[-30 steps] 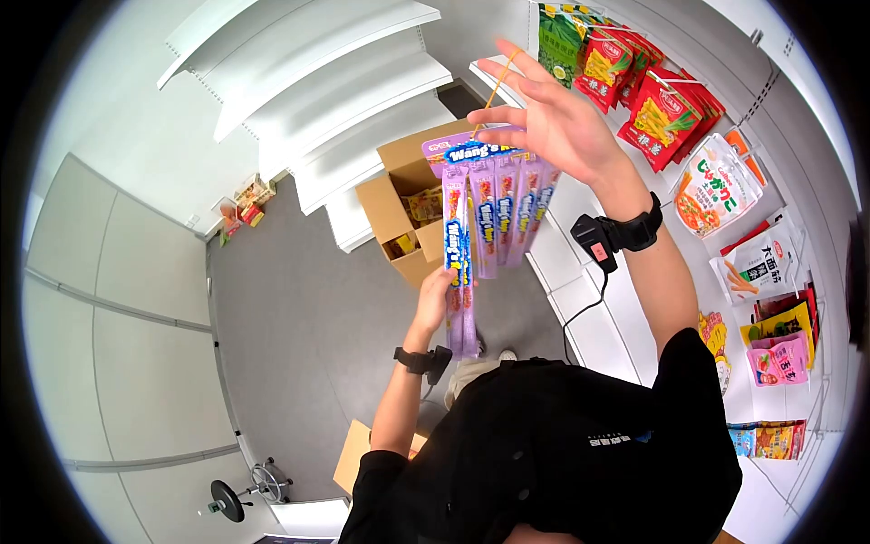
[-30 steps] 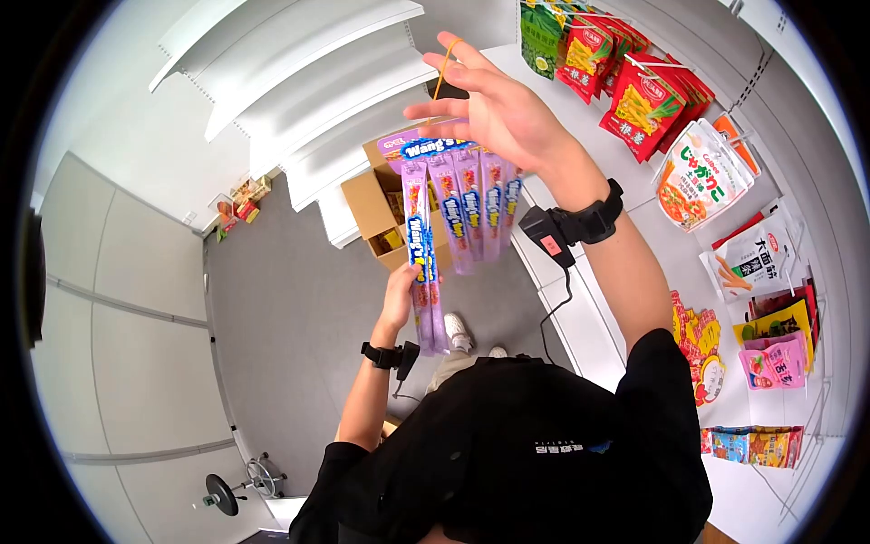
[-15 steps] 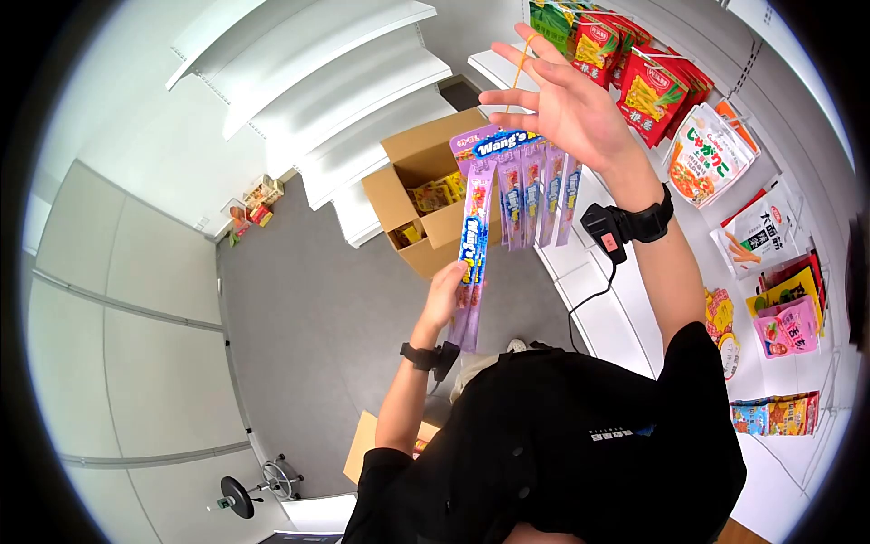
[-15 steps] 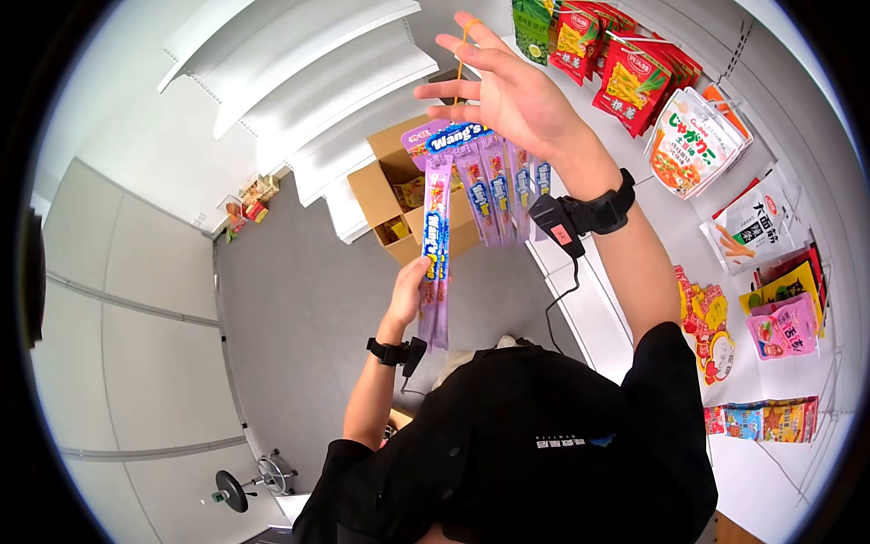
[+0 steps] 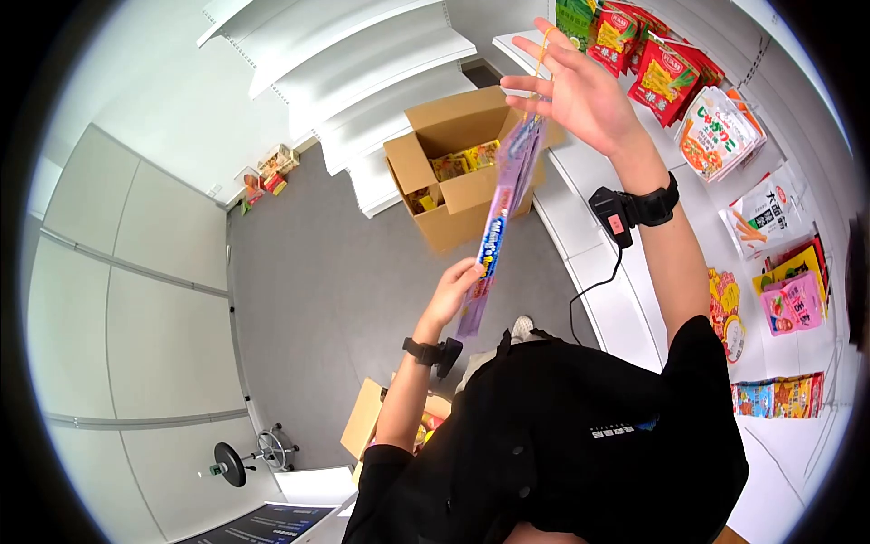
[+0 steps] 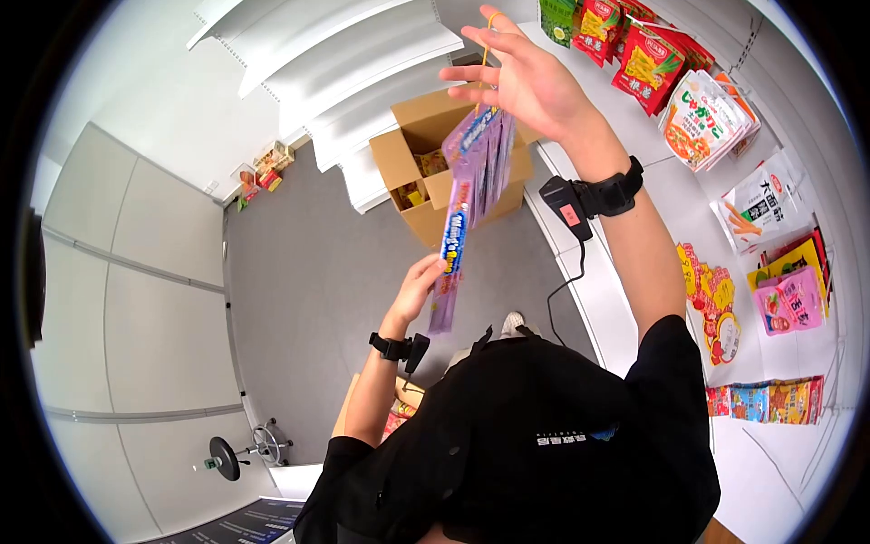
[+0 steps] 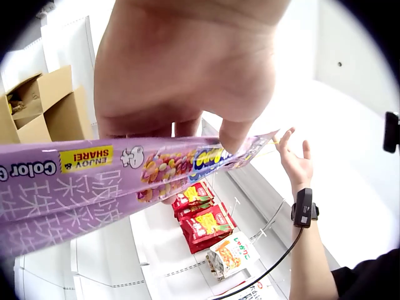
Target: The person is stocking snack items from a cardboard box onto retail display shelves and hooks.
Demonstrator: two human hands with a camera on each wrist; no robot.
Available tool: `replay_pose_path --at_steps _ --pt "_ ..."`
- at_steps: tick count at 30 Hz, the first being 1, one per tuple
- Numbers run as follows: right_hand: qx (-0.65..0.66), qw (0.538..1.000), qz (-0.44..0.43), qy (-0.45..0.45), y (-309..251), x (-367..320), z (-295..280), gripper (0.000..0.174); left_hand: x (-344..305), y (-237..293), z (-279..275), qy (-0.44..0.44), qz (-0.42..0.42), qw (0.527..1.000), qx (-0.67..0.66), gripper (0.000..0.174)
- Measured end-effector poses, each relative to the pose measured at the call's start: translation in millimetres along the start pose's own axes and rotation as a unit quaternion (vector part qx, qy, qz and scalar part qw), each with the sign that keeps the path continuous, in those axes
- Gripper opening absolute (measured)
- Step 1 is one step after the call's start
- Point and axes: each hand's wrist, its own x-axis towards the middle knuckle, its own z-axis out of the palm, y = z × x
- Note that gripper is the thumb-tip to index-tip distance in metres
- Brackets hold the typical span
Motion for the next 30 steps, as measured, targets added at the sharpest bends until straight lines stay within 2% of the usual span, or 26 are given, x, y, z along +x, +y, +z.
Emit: replay_pose_path --at_steps 4,10,15,19,22,26,30 --pt "0.01 1.0 0.01 0.01 6.8 -27.0 8.6 0.069 -34.7 -27.9 1.4 -0.051 -0.006 0.998 0.03 0.025" --pt "0.011 0.999 0.032 0.024 10.1 -87.0 28.6 0.069 -84.6 -67.4 11.7 -0.01 -0.035 0.998 0.052 0.025" --pt "0.049 0.997 0.039 0.04 7.0 -142.5 48.2 0.069 -106.5 -92.3 25.6 -0.017 -0.055 0.998 0.031 0.023" --pt "0.044 0.996 0.047 0.056 -12.7 -196.2 64.1 0.07 -111.6 -107.0 49.7 -0.054 -0.052 0.996 0.043 0.023" --pt "0.003 0.995 0.048 0.09 -33.8 -230.7 67.9 0.078 -113.2 -108.3 69.9 -0.076 -0.046 0.996 0.027 0.024" --pt "-0.046 0.991 0.032 0.121 -54.2 -274.7 62.6 0.07 -109.3 -110.6 96.2 -0.097 -0.057 0.992 0.052 0.024" --pt "-0.061 0.989 0.041 0.128 -80.7 -321.4 61.8 0.071 -109.0 -114.3 130.6 -0.113 -0.052 0.991 0.05 0.024"
